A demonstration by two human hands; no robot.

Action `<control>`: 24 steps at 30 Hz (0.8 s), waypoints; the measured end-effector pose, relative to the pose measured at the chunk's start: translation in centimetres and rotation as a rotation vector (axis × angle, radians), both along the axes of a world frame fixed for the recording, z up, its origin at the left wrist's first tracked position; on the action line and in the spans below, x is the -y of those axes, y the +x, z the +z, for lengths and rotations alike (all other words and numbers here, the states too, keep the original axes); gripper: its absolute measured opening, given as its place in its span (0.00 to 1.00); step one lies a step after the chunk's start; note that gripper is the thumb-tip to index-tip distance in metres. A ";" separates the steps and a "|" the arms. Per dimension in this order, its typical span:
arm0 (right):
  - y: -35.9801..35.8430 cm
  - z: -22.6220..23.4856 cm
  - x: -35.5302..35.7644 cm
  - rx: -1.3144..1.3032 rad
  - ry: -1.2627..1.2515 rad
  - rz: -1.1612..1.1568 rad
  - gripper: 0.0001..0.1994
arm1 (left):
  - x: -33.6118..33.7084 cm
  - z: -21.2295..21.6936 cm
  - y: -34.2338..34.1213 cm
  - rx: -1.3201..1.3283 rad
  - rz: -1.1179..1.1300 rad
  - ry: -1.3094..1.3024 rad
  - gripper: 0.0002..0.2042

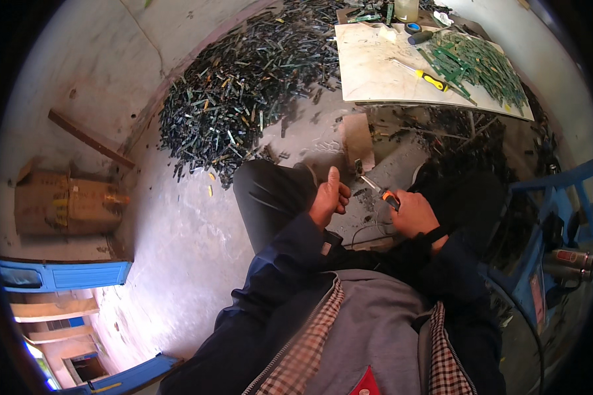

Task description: The person sits on the floor and uses pliers and a screwdriver to strip components and break apart green circuit boards. They repeatedly pick up boards, remove parts, and discard the fragments into a large pile on the floor.

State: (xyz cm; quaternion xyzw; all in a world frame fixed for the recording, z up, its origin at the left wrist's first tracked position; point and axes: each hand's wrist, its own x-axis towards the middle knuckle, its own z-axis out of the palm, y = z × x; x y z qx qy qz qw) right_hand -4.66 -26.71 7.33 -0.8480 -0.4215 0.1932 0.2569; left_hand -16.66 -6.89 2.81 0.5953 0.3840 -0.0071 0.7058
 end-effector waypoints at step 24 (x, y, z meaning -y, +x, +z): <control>-1.0 -1.8 -0.7 -0.632 0.162 -0.095 0.07 | 1.1 0.9 1.1 0.022 0.103 -0.432 0.24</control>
